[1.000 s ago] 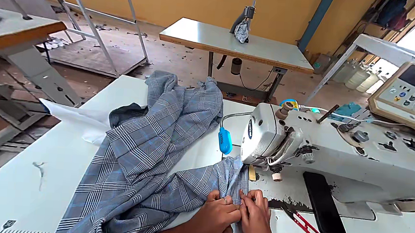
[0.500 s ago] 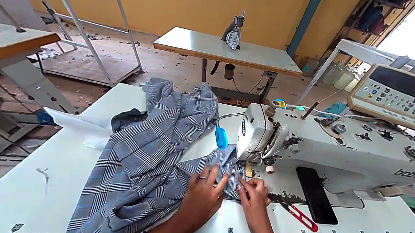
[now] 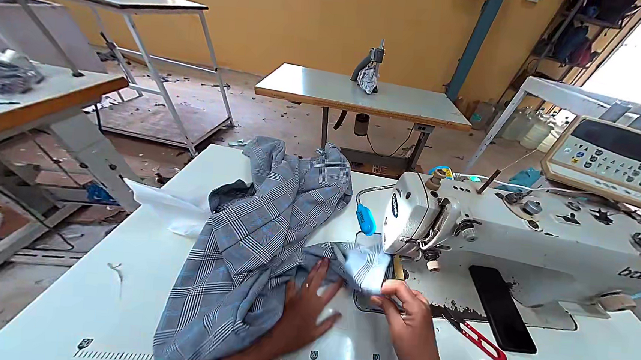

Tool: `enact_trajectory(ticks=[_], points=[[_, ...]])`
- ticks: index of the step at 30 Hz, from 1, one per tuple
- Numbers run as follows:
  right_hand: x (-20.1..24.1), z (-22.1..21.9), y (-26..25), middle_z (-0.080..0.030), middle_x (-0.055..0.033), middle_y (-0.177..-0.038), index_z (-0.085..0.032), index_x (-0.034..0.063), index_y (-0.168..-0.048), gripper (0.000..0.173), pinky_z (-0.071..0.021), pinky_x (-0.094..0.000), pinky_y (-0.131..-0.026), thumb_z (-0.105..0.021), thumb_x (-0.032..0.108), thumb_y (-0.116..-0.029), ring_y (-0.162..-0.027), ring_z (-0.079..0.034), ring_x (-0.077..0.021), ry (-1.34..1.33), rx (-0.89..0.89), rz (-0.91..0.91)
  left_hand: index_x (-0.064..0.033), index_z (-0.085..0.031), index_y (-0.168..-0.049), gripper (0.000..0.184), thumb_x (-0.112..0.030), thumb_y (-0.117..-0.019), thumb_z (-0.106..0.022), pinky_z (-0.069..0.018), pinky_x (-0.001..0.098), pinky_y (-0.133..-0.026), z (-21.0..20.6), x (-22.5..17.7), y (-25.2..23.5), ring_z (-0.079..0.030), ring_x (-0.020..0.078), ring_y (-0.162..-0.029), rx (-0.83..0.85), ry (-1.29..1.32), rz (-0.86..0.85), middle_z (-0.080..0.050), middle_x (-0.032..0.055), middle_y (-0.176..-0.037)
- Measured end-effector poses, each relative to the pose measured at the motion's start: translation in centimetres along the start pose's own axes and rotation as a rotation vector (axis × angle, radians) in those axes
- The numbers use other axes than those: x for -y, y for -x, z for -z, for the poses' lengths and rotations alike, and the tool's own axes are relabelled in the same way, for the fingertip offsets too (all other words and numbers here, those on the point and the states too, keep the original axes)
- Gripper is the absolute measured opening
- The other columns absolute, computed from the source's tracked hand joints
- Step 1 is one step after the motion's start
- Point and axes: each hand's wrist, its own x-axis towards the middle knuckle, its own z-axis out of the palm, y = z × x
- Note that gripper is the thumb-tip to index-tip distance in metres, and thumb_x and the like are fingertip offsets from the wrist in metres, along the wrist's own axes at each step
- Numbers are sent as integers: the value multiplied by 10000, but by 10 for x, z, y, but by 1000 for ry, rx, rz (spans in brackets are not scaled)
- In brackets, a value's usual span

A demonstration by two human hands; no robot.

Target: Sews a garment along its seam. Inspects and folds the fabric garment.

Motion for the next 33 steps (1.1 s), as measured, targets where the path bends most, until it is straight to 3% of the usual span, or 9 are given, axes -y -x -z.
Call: enact_trajectory(ticks=[2, 4, 7, 10, 14, 20, 23, 27, 33], points=[[2, 6, 19, -746, -68, -895, -720, 9, -906, 64, -431, -545, -889, -678, 50, -879, -879, -708, -181, -34, 30, 30, 15, -768, -1066, 280, -68, -879, -577, -448, 727, -907, -6, 38, -8, -630, 486, -1212, -275, 99, -205, -648, 296, -1311], [-4, 7, 41, -745, -103, -877, -724, -13, -904, 62, -435, -599, -864, -683, 18, -869, -856, -717, -240, 7, 105, -19, 19, -769, -844, 272, -36, -882, -505, -559, 548, -870, 2, 45, -12, -735, 358, -999, -445, 116, -285, -759, 200, -1043], [-12, 0, 67, -743, -141, -858, -729, -28, -875, 69, -437, -613, -824, -664, -32, -851, -828, -723, -299, 102, 94, -49, -100, -780, -1028, 302, -102, -918, -499, -465, 574, -923, 11, -5, -13, -690, 296, -1120, -421, 76, -372, -766, 70, -1140], [-22, -7, 78, -726, -124, -819, -713, -16, -835, 68, -443, -541, -816, -647, -25, -842, -796, -705, -253, 110, -2, -15, -153, -709, -1260, 356, -150, -937, -562, -317, 701, -1080, 6, -42, -19, -522, 319, -1403, -6, -44, -587, -696, 39, -1338], [-38, -1, 81, -750, -126, -901, -726, -23, -927, 89, -451, -534, -878, -674, 5, -860, -873, -719, -240, 72, 1, 12, -15, -657, -891, 105, -115, -892, -625, -358, 692, -1033, 4, -36, -36, -674, 379, -1103, 157, -45, -668, -700, 155, -907], [-64, -6, 63, -770, -49, -1059, -777, 112, -899, 122, -463, -560, -898, -669, 95, -847, -1044, -720, -227, 314, 7, 256, -48, -678, -866, 165, -123, -892, -534, -352, 568, -966, -1, -28, -31, -663, 311, -846, 73, 153, -735, -656, 124, -782], [-67, -9, 59, -784, -45, -929, -774, 103, -833, 158, -475, -478, -880, -628, 41, -835, -923, -742, -192, 377, -97, 326, 3, -672, -816, 289, -162, -953, -479, -387, 607, -946, 11, -33, -34, -681, 356, -786, 124, 112, -548, -659, 181, -755], [-66, -11, 59, -782, -54, -883, -776, 81, -812, 172, -451, -430, -836, -611, 37, -830, -818, -726, -173, 383, -174, 322, 85, -703, -1085, 448, -253, -1090, -408, -240, 621, -1084, 23, -65, -59, -594, 389, -1139, 359, 161, 82, -655, 268, -1125], [-64, -11, 60, -758, -47, -821, -744, 80, -749, 134, -453, -430, -816, -628, 45, -805, -780, -710, -188, 445, -161, 341, -3, -697, -1211, 338, -228, -1062, -493, -213, 648, -1119, 3, -96, -82, -374, 401, -1411, 479, 103, 436, -486, 239, -1441]])
